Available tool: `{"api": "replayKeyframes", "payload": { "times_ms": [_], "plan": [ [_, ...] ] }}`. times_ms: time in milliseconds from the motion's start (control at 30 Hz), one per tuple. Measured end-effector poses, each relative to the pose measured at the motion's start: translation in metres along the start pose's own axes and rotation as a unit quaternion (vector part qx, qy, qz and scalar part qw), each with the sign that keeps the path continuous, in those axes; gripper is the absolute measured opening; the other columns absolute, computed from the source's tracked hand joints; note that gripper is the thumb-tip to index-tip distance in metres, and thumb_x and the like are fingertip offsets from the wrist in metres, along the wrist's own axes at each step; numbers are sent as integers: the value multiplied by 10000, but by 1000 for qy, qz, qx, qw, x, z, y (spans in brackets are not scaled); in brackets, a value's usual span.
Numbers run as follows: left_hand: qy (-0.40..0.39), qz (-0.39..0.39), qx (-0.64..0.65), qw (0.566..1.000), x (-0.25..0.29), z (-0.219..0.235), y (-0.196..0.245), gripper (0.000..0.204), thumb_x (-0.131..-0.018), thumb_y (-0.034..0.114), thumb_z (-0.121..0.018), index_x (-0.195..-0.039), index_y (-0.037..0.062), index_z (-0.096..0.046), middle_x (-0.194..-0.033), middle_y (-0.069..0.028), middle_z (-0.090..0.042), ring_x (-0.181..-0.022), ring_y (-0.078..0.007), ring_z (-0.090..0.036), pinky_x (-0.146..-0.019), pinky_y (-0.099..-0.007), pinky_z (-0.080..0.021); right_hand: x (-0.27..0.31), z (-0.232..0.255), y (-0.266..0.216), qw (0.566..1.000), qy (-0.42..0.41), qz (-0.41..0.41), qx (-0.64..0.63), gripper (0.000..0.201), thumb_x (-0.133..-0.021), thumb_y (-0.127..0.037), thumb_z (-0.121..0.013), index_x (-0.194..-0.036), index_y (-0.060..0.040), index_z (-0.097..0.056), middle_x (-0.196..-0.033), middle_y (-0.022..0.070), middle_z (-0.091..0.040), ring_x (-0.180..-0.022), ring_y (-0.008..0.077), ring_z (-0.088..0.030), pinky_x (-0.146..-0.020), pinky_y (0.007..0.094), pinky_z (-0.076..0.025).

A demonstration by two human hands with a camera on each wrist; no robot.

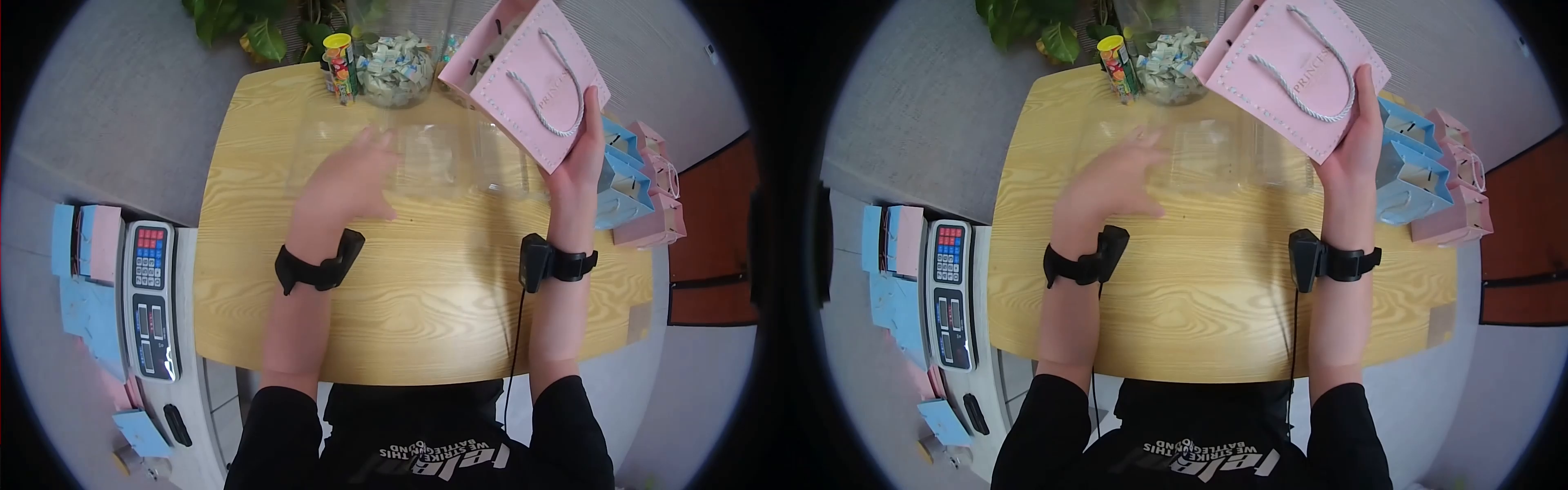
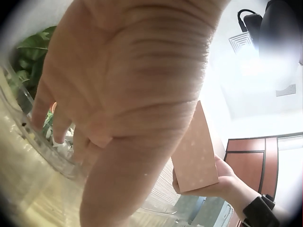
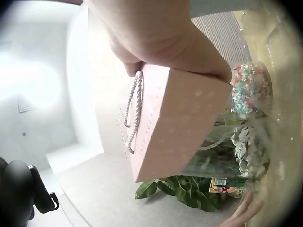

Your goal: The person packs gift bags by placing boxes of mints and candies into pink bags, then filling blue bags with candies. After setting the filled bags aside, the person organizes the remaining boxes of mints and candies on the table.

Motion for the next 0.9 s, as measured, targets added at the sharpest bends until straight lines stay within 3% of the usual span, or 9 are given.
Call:
{"api": "replayKeyframes", "payload": {
  "times_ms": [67, 167, 233, 367, 433, 533, 900],
  "plan": [
    [-49, 31, -13, 998, 1, 4, -2, 882, -583, 174, -846, -1373, 90, -463, -1496, -174, -324, -1414, -325, -239, -1127, -392, -289, -1, 3, 0, 1000, 2, -3, 12, 451, -984, -340, -487, -1319, -39, -470, -1296, 118, -558, -1154, 270, -573, -970, 443, -488],
    [-32, 22, 62, 997, 3, 5, -13, 888, -593, 228, -849, -1379, 97, -459, -1494, -184, -324, -1414, -337, -233, -1128, -391, -286, -4, 7, 3, 999, -1, -1, 38, 429, -979, -323, -505, -1293, -32, -491, -1257, 111, -586, -1121, 245, -597, -938, 411, -513],
    [44, -17, 54, 997, 3, 2, -17, 891, -591, 304, -847, -1369, 86, -472, -1476, -169, -360, -1399, -329, -270, -1110, -399, -323, -3, 7, 6, 999, -5, -15, 40, 421, -950, -298, -569, -1246, -1, -526, -1212, 97, -611, -1094, 191, -604, -917, 330, -511],
    [59, -21, 39, 997, -1, -5, -17, 912, -604, 342, -838, -1388, 86, -449, -1488, -191, -328, -1410, -325, -249, -1121, -395, -303, -2, 6, 7, 997, 15, -24, 75, 419, -940, -299, -589, -1233, -4, -540, -1190, 89, -618, -1073, 178, -609, -898, 310, -510],
    [44, -8, 69, 997, 0, -6, -15, 858, -640, 315, -819, -1379, 66, -459, -1519, -220, -251, -1399, -362, -262, -1127, -386, -276, -2, 7, 7, 992, 16, -39, 119, 426, -924, -298, -613, -1225, -5, -548, -1163, 81, -624, -1045, 160, -613, -878, 291, -504],
    [9, -11, 51, 999, -5, -5, -20, 832, -659, 347, -800, -1363, 45, -473, -1522, -219, -244, -1402, -359, -257, -1124, -383, -278, -4, 12, 12, 985, 2, -55, 161, 440, -914, -298, -626, -1227, 0, -542, -1154, 80, -622, -1028, 150, -612, -868, 279, -497],
    [19, -5, 83, 996, -5, -5, -25, 818, -670, 406, -786, -1336, 27, -500, -1522, -198, -261, -1387, -339, -300, -1098, -372, -320, -3, 10, 16, 978, 4, -59, 202, 470, -911, -293, -629, -1250, 13, -517, -1175, 87, -606, -1057, 146, -589, -900, 266, -463]
  ]
}}
Point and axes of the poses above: each hand's wrist, its own x-axis away from the middle knuckle, its own z-axis out of the back of the hand, y = z × x, the point moved 1 cm from there along -x, towards the middle knuckle
